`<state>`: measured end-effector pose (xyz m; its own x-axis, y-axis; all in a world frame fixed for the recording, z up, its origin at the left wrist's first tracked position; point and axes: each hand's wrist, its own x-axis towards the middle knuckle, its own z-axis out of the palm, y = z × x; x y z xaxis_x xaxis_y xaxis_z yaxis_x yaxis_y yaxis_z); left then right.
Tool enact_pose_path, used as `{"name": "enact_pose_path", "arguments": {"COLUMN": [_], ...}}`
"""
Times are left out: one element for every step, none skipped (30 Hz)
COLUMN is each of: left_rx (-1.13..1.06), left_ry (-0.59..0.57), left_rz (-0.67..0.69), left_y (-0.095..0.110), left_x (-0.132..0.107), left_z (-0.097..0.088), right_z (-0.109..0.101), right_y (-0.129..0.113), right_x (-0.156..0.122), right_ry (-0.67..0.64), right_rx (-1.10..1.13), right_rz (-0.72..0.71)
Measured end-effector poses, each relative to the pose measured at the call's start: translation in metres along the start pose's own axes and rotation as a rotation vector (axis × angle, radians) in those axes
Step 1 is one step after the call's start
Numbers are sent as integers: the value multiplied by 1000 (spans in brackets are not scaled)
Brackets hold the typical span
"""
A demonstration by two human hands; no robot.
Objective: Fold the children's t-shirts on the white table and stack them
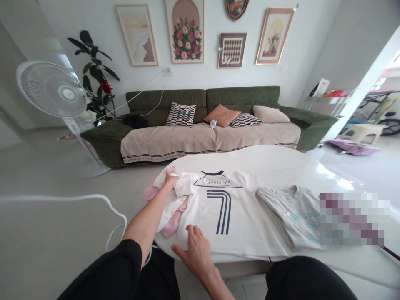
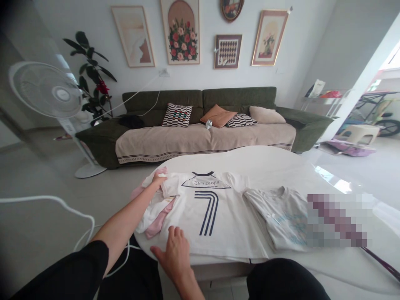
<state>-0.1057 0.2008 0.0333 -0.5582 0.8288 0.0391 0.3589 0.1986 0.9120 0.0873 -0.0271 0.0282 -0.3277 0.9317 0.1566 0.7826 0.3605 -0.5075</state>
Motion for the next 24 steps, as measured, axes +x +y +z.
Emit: {"name": "enact_pose_path", "arguments": {"left_rx": [19,43,66,85,105,124,144,165,187,211,238,266,295,324,352,377,400,420,437,451,463,473,482,491], "left_ry": [-7,-17,-32,-52,-77,-100,-121,-138,-148,-153,-153,-151,-148,-143,-137,-131,-126,-123,-123,-128,-140,-159,-185,-217], "left_rz": [-1,3,12,27,45,64,81,98,111,122,132,140,147,154,160,166,172,178,187,198,213,231,251,275], "left_y": [1,3,6,9,13,18,23,29,34,40,45,51,57,63,69,75,81,87,92,96,99,101,101,100], "left_x": [1,3,5,7,10,13,15,18,20,22,24,25,26,26,26,25,24,22,19,15,10,5,0,-6], "left_z": [-2,-4,-6,-8,-10,-11,-11,-10,-7,-4,0,5,11,18,25,34,43,54,66,78,91,104,116,127], "right_z": [10,19,25,29,30,28,23,17,10,2,-6,-12,-18,-21,-23,-24,-23,-21,-18,-15,-11,-8,-4,-1], "right_y": [-13,-20,-23,-22,-18,-12,-5,3,9,16,21,26,31,36,40,44,48,51,54,56,57,58,58,57], "right_x": [2,4,7,9,12,14,15,16,17,17,17,16,15,14,12,10,8,6,4,2,0,-2,-4,-6], "right_ry": [12,20,21,17,13,13,22,35,41,31,7,-23,-52,-74,-80,-77,-72,-68,-64,-66,-76,-93,-112,-126], "right_rx": [-13,-29,-30,-9,41,121,229,364,524,705,899,1092,1272,1427,1552,1645,1708,1746,1766,1773,1771,1757,1725,1673], "right_rz": [34,67,88,103,116,127,140,157,186,219,264,325,396,467,529,573,598,605,607,611,622,640,658,667]}}
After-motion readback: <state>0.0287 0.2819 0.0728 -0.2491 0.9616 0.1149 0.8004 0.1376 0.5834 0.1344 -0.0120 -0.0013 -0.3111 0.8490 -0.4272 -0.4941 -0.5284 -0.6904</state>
